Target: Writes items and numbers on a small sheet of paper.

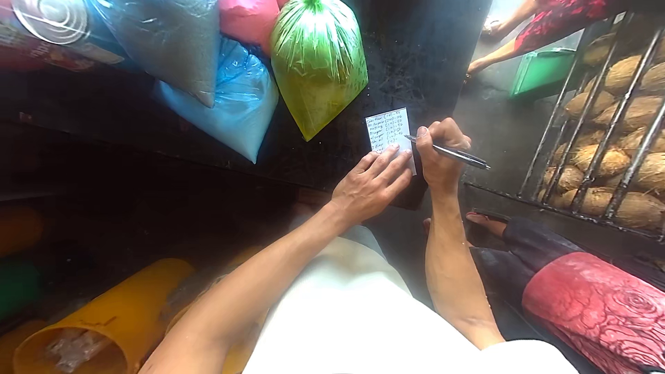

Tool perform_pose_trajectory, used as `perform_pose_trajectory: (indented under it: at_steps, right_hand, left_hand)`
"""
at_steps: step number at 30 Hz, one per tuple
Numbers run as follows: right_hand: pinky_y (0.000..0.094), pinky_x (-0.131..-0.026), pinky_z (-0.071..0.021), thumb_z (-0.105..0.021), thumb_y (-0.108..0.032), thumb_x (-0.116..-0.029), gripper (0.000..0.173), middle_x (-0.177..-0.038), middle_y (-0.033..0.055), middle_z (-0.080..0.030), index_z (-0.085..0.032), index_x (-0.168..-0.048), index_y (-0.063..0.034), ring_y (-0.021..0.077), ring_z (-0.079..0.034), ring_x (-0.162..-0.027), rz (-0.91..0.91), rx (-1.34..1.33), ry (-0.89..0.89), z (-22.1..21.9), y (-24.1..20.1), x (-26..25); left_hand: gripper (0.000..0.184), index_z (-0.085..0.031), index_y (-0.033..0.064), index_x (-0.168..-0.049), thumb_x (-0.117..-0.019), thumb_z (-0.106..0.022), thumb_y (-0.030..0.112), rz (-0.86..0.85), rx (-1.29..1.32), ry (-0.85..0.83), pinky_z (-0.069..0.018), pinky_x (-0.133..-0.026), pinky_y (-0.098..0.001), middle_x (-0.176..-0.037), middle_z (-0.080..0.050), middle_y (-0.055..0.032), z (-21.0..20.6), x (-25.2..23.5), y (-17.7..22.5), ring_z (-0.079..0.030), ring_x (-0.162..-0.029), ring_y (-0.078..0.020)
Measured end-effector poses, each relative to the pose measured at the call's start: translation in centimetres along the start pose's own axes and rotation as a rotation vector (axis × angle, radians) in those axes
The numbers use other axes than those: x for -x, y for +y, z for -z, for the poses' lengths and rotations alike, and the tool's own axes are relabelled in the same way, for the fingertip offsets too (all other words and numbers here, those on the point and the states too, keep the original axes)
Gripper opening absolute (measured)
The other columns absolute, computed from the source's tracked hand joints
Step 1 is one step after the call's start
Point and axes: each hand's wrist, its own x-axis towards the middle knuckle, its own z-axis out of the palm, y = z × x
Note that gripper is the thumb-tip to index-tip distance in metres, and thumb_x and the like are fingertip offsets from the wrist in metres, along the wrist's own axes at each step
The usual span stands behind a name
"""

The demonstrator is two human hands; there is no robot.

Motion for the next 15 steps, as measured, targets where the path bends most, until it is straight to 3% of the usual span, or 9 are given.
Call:
perform_pose_trajectory:
  at_steps: [15]
  right_hand:
    - [0.0159, -0.043, -0.0369, -0.064, -0.014, -0.0977, 0.027, -0.061, -0.0012, -0.051, -0.054, -0.073, -0.0095, 0.0032, -0.047, -0.049, -0.097, 0.031, -0.094, 1.0, -1.0, 1.4]
  left_hand:
    - [0.034, -0.065, 0.0165, -0.133, -0.104, -0.049, 0.013, 0.001, 0.01, -0.02, -0.0335, -0.119, -0.044, -0.155, -0.05, -0.0076, 0.1, 0.0, 0.0, -0.039, -0.148, -0.0281]
